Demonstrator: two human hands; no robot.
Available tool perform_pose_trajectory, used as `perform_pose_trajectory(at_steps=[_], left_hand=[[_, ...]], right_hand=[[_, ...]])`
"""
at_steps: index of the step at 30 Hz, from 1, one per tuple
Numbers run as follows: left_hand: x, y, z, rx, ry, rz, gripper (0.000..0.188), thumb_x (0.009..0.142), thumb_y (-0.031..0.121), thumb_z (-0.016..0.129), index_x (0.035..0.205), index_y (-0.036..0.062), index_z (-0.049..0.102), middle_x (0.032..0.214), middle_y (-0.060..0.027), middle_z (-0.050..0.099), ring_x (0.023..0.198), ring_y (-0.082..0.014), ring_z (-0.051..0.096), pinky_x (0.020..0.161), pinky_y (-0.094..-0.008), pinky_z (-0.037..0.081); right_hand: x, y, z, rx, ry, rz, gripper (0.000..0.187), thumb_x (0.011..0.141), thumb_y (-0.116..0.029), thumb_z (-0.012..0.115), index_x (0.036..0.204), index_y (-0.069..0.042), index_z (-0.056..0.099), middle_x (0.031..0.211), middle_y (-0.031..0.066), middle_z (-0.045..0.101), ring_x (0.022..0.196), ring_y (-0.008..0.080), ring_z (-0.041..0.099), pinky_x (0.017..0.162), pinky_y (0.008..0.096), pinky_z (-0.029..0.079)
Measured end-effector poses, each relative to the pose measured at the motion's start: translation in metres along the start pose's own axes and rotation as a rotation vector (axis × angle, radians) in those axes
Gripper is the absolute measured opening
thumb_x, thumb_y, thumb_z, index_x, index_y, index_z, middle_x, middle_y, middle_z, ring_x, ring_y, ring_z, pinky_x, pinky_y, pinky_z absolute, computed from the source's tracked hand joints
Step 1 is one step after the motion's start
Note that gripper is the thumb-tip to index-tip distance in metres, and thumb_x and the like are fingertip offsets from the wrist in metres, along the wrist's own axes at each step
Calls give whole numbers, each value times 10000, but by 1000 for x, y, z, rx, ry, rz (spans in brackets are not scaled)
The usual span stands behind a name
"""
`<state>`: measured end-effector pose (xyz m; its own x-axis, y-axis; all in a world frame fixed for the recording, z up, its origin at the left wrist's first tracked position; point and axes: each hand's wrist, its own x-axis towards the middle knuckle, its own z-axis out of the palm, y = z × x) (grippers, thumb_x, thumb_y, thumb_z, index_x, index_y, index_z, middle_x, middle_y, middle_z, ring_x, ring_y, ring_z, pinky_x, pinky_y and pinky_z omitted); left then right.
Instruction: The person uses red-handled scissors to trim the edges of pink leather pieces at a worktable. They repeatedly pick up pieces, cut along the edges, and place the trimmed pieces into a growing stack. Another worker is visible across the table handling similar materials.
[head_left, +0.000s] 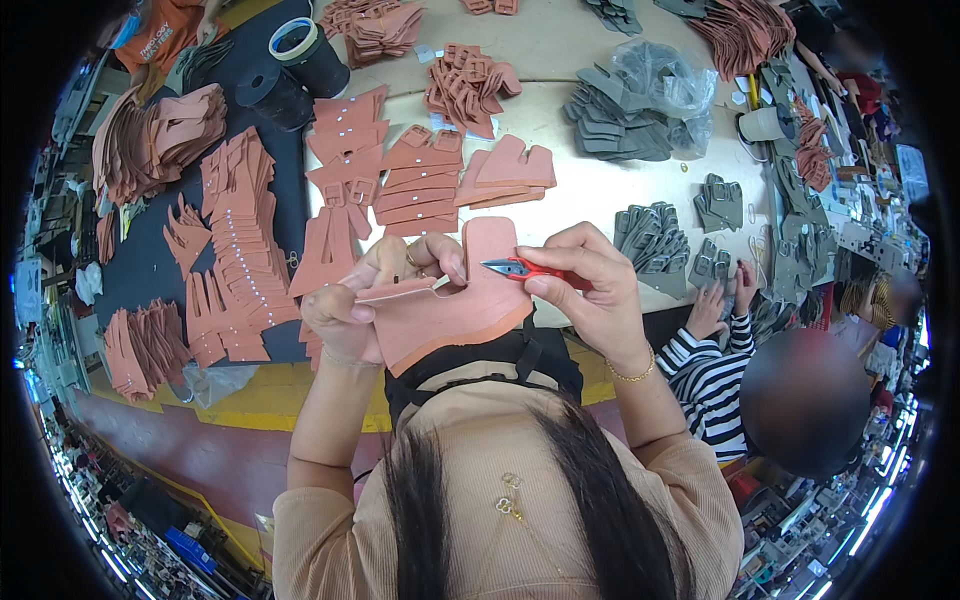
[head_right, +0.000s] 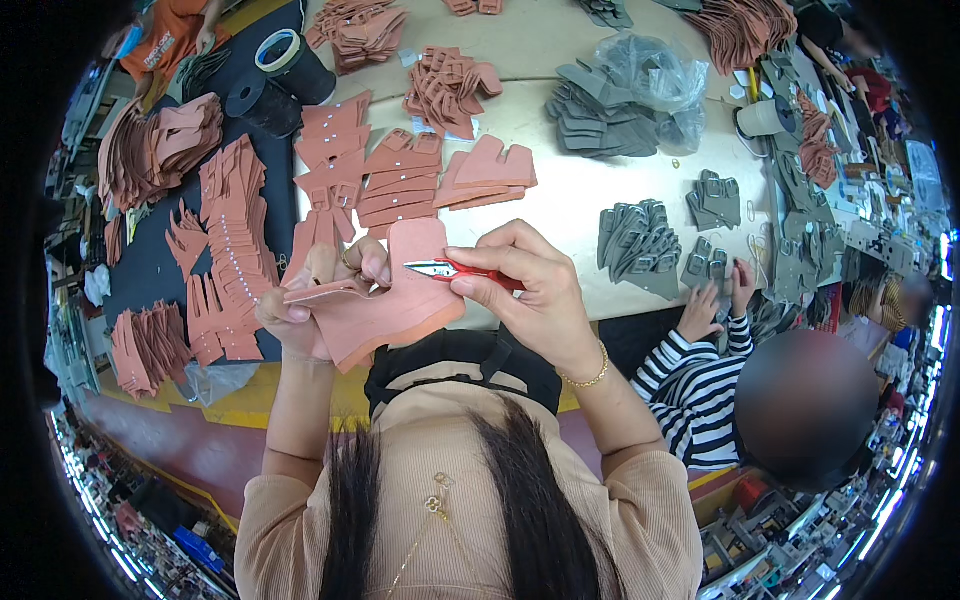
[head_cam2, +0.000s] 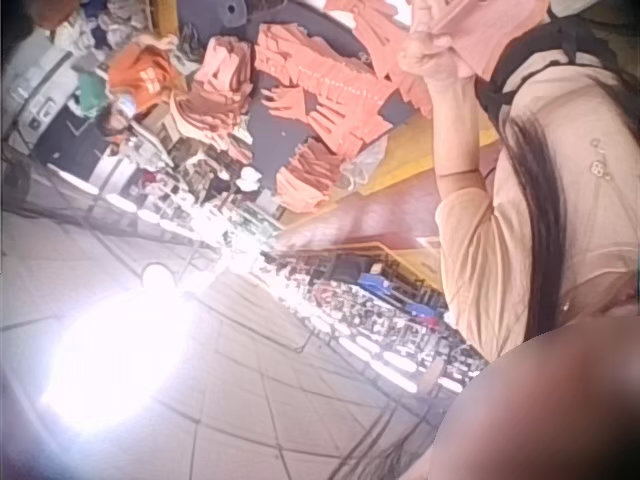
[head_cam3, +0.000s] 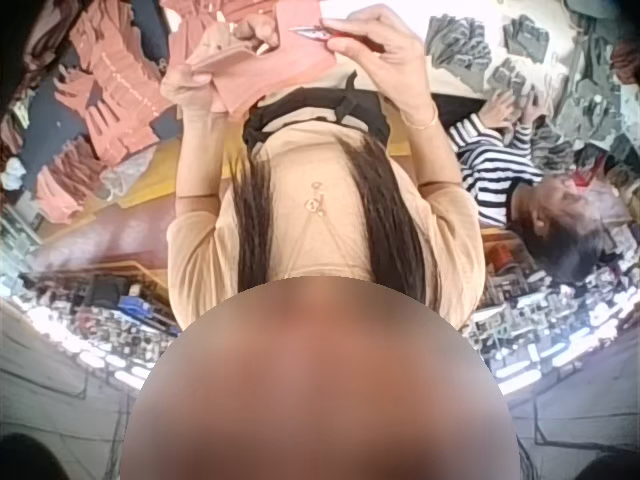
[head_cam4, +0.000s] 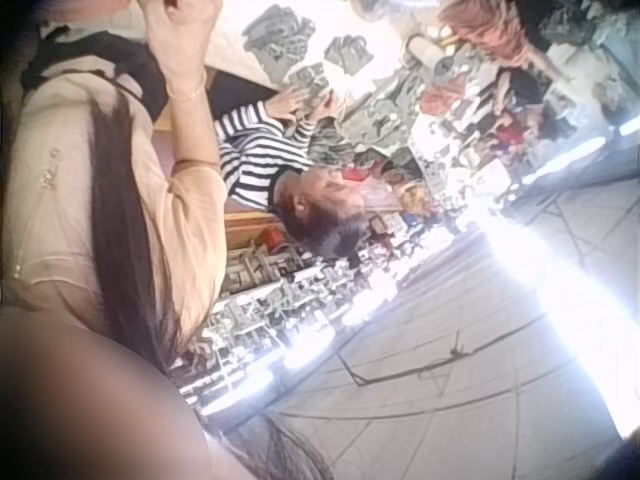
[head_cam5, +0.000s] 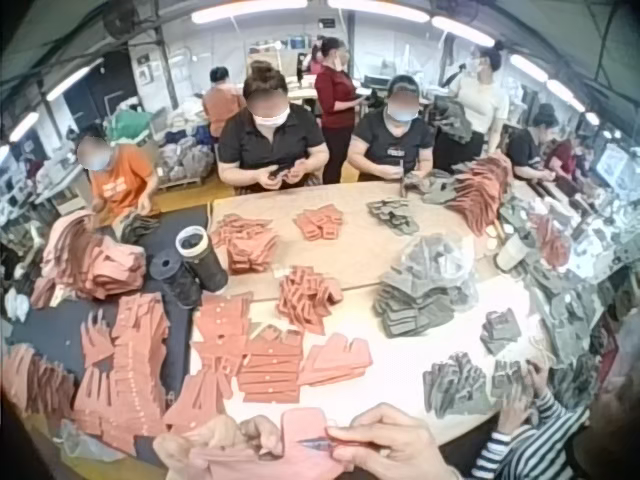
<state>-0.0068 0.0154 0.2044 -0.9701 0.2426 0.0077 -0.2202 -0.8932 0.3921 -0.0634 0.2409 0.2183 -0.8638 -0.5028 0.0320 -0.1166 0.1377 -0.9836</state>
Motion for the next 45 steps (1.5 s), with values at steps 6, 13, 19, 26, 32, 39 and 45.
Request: perform_pose_trajectory(at_steps=[6,13,19,26,32,39,45], left_hand=[[-7,-5,-5,-23,121,-31,279,604,228,582,808,58,494,1074,-240,508,1049,-314,486,931,-392,418],[6,-43,-75,87,400,-240,506,713,156,477,1189,-15,500,1142,-207,552,1048,-296,581,950,-392,465],[53,-73,-146,351,545,-166,444,777,84,530,1211,-4,483,1123,-165,559,990,-265,602,922,-368,473],[121,-103,-190,2202,403,114,572,736,179,719,1215,-2,465,1267,-224,464,1222,-354,433,1053,-436,339],[159,-139,-202,2449,59,-231,995,665,295,771,1479,137,221,1479,-170,250,1360,-378,248,1059,-570,291],[184,-147,-202,2506,157,-457,1014,653,282,775,1481,144,208,1437,-149,295,1318,-367,285,979,-624,327],[196,-144,-206,2417,292,-272,798,765,222,676,1450,106,282,1322,-171,432,1213,-386,396,918,-557,403]], right_hand=[[4,38,4,17,148,-50,291,847,-101,698,1120,-11,648,879,16,562,779,77,531,642,216,432],[-20,131,22,760,-77,983,174,911,-250,654,939,-83,616,706,-36,493,554,66,399,517,223,325],[12,184,3,551,216,680,178,904,-238,656,827,-93,587,647,-67,432,530,65,342,503,241,301],[86,286,-29,-122,425,650,388,908,-353,589,911,32,643,637,113,586,618,241,562,631,344,443],[86,325,-33,-2,647,686,309,945,-278,501,947,8,619,815,137,614,738,261,577,687,349,455],[114,315,-31,339,491,850,219,961,-212,481,1067,-31,542,852,46,591,742,139,569,653,293,461],[131,268,-37,675,479,773,186,975,-138,431,1081,-13,517,887,75,594,721,161,591,621,277,481]])
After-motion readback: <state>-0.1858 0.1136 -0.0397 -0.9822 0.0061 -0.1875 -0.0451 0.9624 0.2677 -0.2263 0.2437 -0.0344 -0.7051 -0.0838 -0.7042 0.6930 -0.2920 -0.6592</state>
